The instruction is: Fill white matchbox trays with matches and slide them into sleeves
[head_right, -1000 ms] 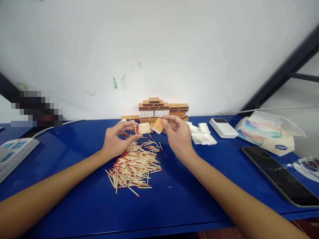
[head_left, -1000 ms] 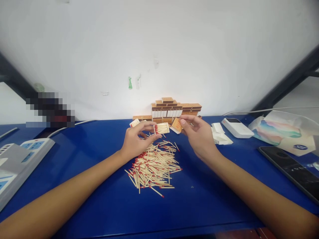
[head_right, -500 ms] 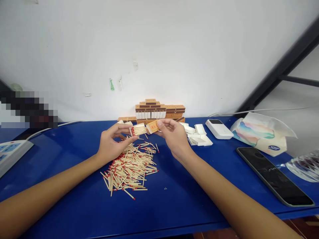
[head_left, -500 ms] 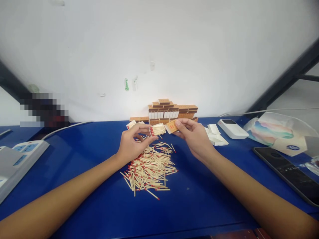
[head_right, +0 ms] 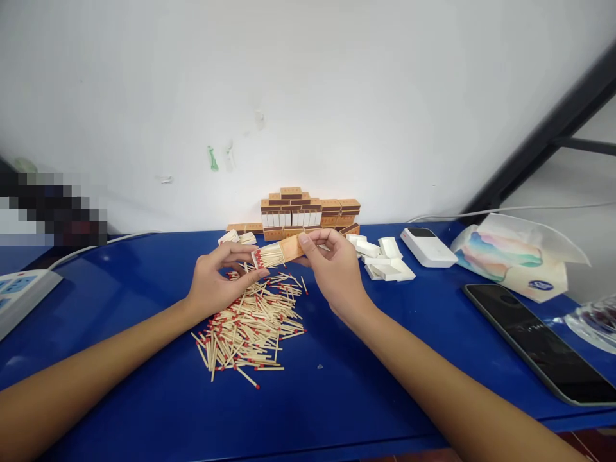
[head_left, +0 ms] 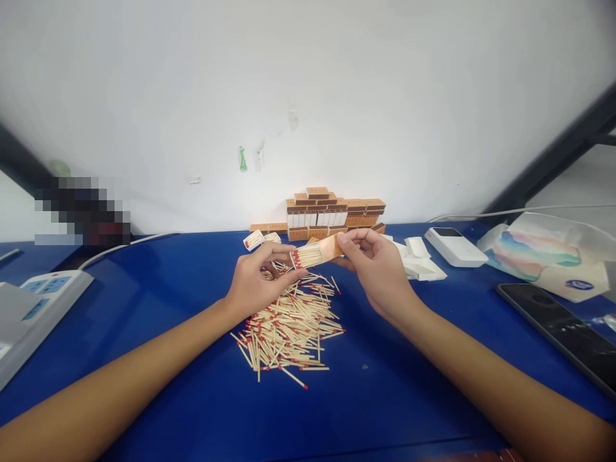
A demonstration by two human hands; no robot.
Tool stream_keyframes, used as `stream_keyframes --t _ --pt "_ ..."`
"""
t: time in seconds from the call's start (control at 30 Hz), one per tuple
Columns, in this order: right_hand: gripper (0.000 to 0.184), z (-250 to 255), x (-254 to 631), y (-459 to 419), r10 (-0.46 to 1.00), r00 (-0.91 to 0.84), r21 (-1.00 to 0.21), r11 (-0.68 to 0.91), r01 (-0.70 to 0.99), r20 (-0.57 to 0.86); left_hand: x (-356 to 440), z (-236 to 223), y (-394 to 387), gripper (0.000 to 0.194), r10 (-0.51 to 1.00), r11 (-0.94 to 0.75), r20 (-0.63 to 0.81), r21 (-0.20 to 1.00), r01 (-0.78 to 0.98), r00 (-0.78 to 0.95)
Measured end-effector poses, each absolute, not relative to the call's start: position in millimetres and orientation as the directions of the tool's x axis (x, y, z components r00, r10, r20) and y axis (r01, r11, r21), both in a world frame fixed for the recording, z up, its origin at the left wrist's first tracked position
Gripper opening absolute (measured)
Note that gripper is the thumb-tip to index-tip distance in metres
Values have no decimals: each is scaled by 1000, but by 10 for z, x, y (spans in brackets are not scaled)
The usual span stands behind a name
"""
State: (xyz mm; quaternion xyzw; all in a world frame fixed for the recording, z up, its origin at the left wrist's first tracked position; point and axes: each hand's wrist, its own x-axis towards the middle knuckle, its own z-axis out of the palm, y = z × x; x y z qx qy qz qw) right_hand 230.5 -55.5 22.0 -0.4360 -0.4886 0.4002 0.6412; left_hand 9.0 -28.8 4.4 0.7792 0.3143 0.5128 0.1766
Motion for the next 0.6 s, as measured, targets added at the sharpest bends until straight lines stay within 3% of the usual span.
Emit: stream_keyframes --t 0.3,0.6 --pt "33 302 2286 -634 906 181 -923 384 30 383 61 29 -288 37 629 -773 717 536 340 301" --pt "28 255 2298 -650 858 164 -872 467 147 487 82 25 -257 34 751 -660 604 703 264 268"
